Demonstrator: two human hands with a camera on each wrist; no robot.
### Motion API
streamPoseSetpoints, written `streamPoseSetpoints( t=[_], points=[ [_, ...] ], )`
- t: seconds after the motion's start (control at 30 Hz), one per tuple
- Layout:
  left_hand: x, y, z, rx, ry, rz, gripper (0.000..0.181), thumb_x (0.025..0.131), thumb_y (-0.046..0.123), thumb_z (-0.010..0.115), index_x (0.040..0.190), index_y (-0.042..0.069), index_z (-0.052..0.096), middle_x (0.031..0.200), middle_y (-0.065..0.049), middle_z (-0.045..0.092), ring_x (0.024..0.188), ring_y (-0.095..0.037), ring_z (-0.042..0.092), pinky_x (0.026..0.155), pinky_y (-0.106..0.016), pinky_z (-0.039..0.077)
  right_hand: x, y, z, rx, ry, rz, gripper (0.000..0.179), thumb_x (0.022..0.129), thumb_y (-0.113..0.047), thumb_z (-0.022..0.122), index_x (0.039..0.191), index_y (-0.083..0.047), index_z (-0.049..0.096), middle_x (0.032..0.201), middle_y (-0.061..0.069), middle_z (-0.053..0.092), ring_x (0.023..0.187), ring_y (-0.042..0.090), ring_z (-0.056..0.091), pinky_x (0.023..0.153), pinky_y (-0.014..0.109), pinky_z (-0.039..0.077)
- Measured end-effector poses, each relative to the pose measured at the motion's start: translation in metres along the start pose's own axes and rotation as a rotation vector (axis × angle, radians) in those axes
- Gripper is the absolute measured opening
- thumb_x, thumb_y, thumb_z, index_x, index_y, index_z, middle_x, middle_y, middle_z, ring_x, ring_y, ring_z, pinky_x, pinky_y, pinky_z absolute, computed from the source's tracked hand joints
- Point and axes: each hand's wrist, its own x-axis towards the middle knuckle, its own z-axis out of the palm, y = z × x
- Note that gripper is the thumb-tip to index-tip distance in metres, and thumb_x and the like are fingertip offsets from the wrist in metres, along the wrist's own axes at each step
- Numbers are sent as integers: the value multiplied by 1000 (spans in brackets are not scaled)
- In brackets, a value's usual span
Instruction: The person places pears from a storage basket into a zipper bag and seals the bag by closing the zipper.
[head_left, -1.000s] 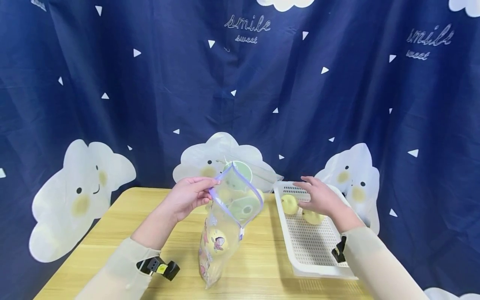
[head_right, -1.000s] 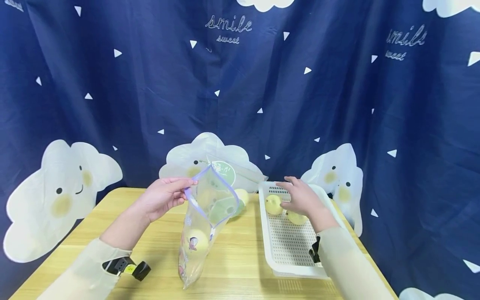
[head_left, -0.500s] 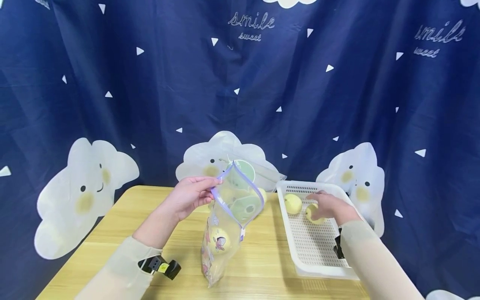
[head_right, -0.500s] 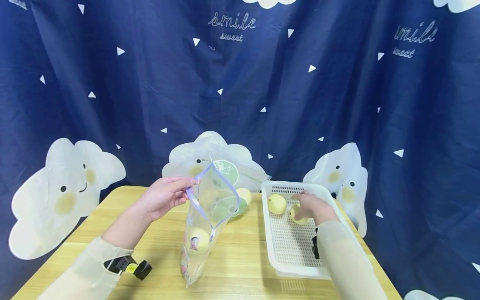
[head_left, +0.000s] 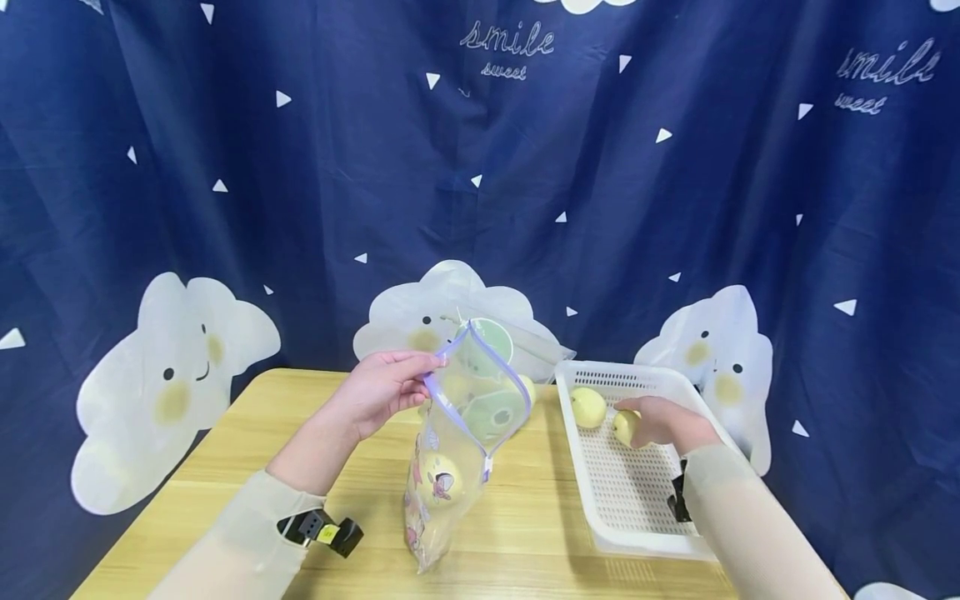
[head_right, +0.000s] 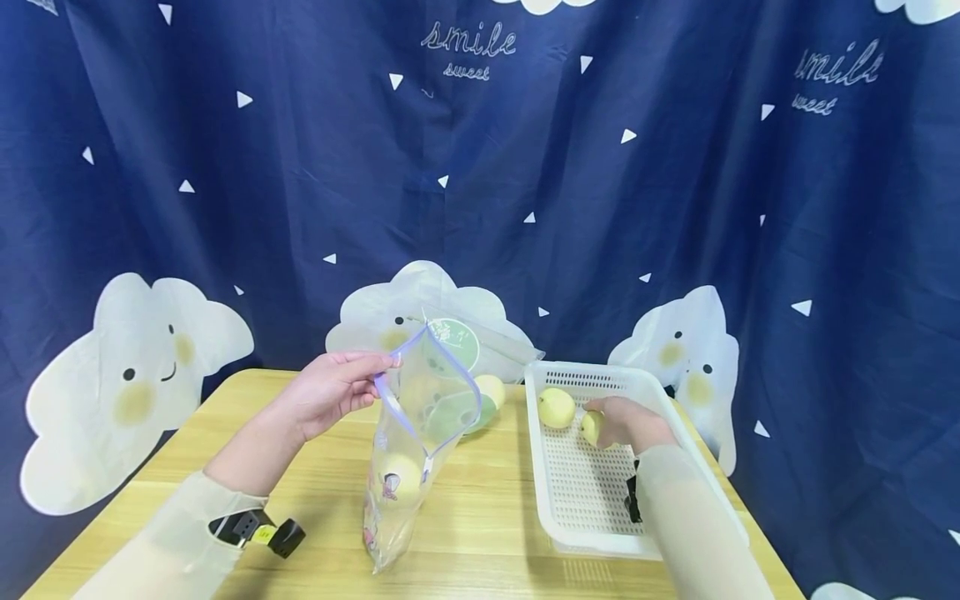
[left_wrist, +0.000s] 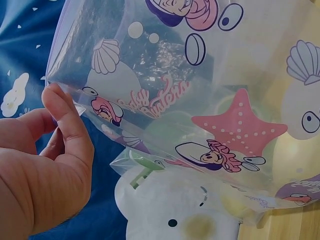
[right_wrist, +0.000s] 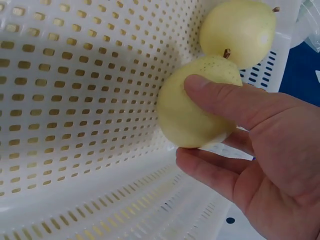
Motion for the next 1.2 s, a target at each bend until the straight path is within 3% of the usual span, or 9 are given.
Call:
streamPoseSetpoints(
  t=[0.1, 0.23, 0.33, 0.57, 0.7, 0.97, 1.2],
  points=[
    [0, 0, 1, -1, -1, -2, 26, 106, 14, 74, 122, -6, 75, 77, 2, 70, 67, -4, 65, 67, -14, 60, -2, 1, 1, -7, 32, -45, 73, 80, 4, 89, 149, -1, 64, 124, 19, 76, 105, 28, 68, 99, 47, 60],
    [0, 0, 2, -2, 0, -3, 29, 105, 14, 74, 125, -8, 73, 77, 2, 70, 67, -4, 64, 66, -14, 60, -8, 2, -1, -7, 102, -121, 73, 77, 3, 91, 146, 1, 66, 116, 15, 75, 92, 22, 60, 86, 39, 54],
    [0, 0, 2, -2, -1, 0, 28, 105, 14, 74, 124, -8, 74, 77, 3, 70, 67, -4, 64, 66, -14, 60, -14, 1, -4, 4, 163, -162, 74, 78, 0, 92, 147, 3, 64, 122, 21, 74, 97, 26, 62, 89, 44, 55],
    [0, -1, 2, 5, 5, -7, 14, 106, 14, 74, 112, 3, 81, 77, 2, 71, 67, -5, 65, 67, -14, 61, -24, -1, -9, 33, 306, -175, 74, 86, -10, 90, 152, 0, 58, 137, 36, 64, 125, 52, 63, 103, 67, 55],
    [1, -1, 3, 7, 5, -7, 19, 106, 14, 73, 116, 0, 79, 77, 2, 71, 67, -5, 65, 67, -14, 61, -26, -4, -13, 50, 400, -178, 72, 93, -14, 87, 157, -4, 55, 148, 38, 58, 134, 58, 58, 108, 72, 52],
    [1, -1, 5, 4, -12, 0, 19, 105, 14, 74, 116, -1, 79, 78, 3, 71, 68, -4, 66, 68, -14, 61, -31, -24, -24, 96, 530, -231, 70, 99, -14, 82, 162, -9, 51, 154, 35, 52, 141, 57, 55, 111, 74, 50],
    [2, -1, 6, 10, -21, 1, 14, 105, 14, 74, 112, 3, 81, 78, 3, 71, 68, -4, 66, 68, -14, 61, -35, -47, -28, 83, 642, -298, 72, 97, -16, 86, 161, -15, 52, 154, 34, 53, 137, 57, 60, 101, 71, 58]
  ],
)
